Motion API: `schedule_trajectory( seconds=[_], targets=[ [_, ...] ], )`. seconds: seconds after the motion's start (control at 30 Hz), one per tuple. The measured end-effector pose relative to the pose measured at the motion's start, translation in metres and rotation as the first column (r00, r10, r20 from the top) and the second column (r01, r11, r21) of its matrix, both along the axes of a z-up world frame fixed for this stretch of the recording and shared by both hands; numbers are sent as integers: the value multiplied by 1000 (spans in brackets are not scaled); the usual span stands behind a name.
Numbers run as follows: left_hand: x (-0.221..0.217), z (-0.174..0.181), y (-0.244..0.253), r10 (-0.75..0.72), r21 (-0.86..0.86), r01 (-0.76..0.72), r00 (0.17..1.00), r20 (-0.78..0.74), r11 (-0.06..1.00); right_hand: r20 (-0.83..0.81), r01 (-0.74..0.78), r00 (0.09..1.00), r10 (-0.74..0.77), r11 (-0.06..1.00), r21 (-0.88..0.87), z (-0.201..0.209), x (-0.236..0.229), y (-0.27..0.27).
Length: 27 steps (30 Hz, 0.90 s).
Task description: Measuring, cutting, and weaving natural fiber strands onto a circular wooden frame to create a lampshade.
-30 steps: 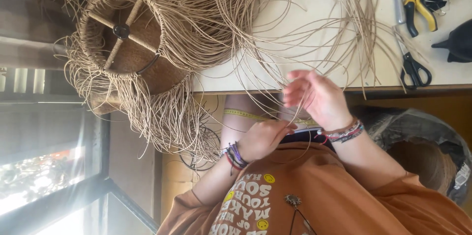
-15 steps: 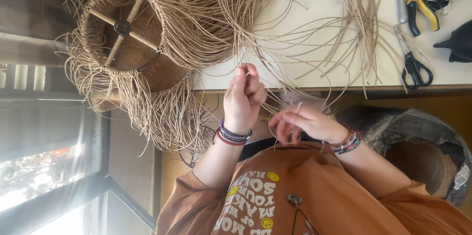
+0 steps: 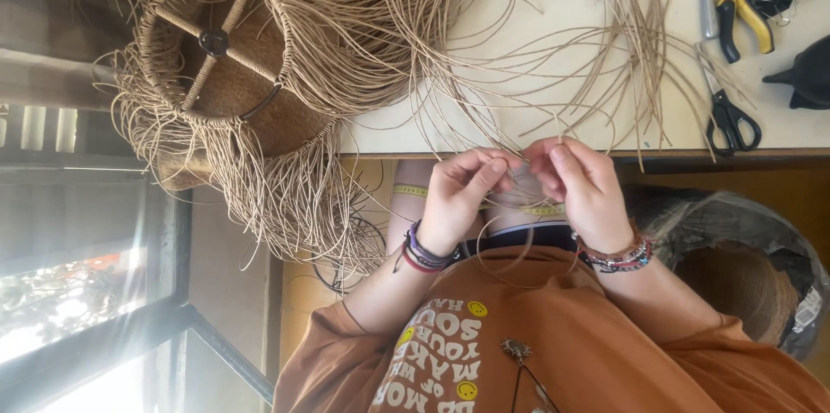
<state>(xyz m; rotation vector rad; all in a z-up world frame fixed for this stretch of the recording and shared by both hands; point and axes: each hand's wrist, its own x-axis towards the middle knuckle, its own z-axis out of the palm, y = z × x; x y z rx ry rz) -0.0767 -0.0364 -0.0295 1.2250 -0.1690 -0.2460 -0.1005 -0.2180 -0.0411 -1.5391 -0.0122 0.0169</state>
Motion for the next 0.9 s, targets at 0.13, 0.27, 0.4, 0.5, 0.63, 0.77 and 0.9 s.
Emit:
schedule_trajectory(
  seconds=[0.13, 0.27, 0.4, 0.5, 0.63, 0.77, 0.9],
  targets=[
    [0, 1, 3, -4, 323, -50, 986, 166, 945, -49, -76, 996, 80, 994, 81, 3, 0, 15],
    [2, 4, 1, 63, 377, -216, 923, 379, 901, -45, -100, 993, 105, 990, 94, -17, -11, 15],
    [5, 5, 4, 109, 182, -153, 967, 232, 971, 43, -89, 994, 98, 979, -186, -4, -14, 13],
    [4, 5, 6, -54, 133, 24, 973, 226, 991, 62, -101, 992, 114, 979, -179, 14, -19, 13],
    [4, 8, 5, -200, 187, 142, 916, 348, 972, 75, -158, 981, 181, 957, -244, 33, -17, 15],
    [5, 8, 5, -249, 251, 151, 871, 423, 956, 25, -231, 970, 243, 945, -230, 34, -20, 8],
    [5, 5, 2, -233, 280, 116, 870, 433, 953, -9, -286, 957, 289, 938, -195, 37, -21, 9]
  ],
)
